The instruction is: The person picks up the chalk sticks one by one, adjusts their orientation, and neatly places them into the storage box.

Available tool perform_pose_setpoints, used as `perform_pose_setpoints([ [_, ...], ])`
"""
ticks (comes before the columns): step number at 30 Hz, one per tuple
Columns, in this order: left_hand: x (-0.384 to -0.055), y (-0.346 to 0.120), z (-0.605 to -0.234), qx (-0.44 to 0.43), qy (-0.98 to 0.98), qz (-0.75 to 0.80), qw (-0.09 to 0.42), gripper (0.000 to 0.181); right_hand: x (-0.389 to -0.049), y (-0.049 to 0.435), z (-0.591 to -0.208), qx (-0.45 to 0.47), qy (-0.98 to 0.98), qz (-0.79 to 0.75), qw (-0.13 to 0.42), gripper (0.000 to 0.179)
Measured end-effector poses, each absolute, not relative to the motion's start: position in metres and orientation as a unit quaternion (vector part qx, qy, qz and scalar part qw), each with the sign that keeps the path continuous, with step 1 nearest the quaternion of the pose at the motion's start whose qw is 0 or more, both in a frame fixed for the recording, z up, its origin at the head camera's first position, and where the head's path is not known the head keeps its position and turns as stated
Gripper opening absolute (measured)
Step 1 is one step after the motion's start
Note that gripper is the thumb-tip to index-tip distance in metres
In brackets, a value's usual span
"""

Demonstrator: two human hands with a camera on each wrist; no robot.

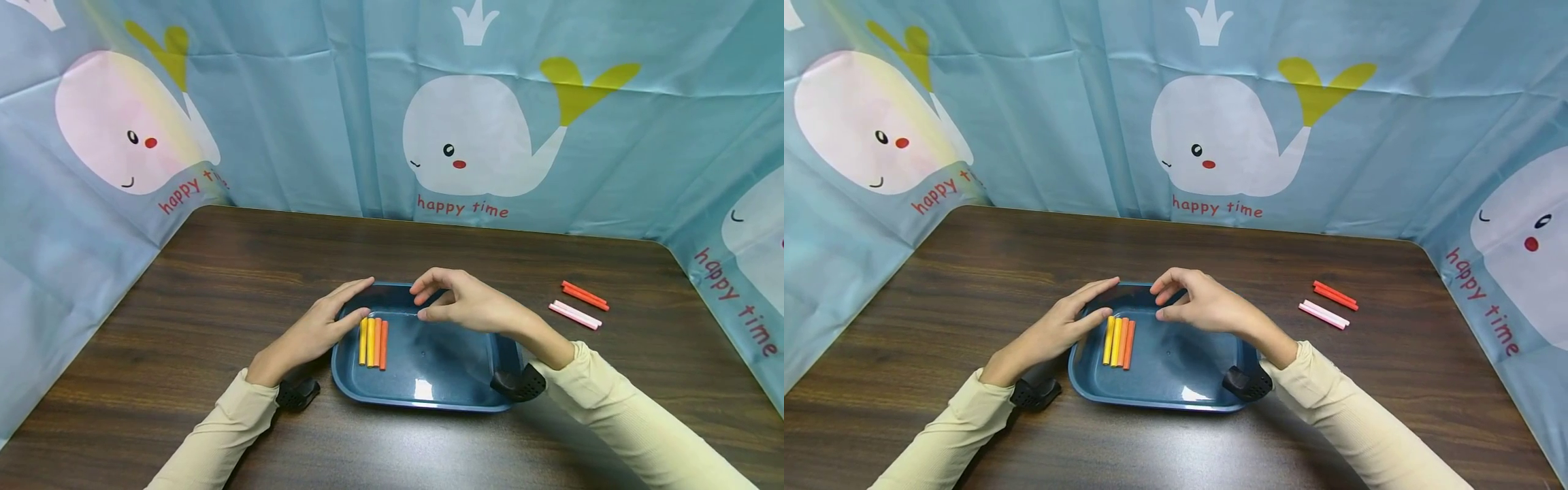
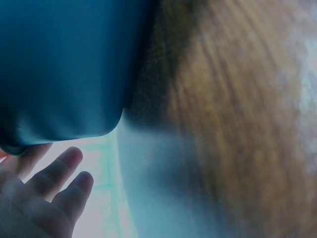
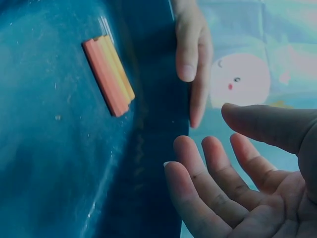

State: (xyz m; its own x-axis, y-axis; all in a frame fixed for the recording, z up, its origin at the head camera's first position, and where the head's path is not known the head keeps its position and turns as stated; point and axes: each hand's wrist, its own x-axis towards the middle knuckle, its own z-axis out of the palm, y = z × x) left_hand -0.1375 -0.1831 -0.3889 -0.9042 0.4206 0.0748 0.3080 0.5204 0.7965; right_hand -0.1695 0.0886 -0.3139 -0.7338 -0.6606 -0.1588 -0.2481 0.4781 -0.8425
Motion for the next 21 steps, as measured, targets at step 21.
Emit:
perform_pose_setpoints([
  [21, -0.139, -0.183, -0.39, 0.212, 0.873, 0.434, 0.06, 0.057, -0.169, 0.131, -0.298, -0.258, 0.839, -0.433, 0.204, 0.036],
])
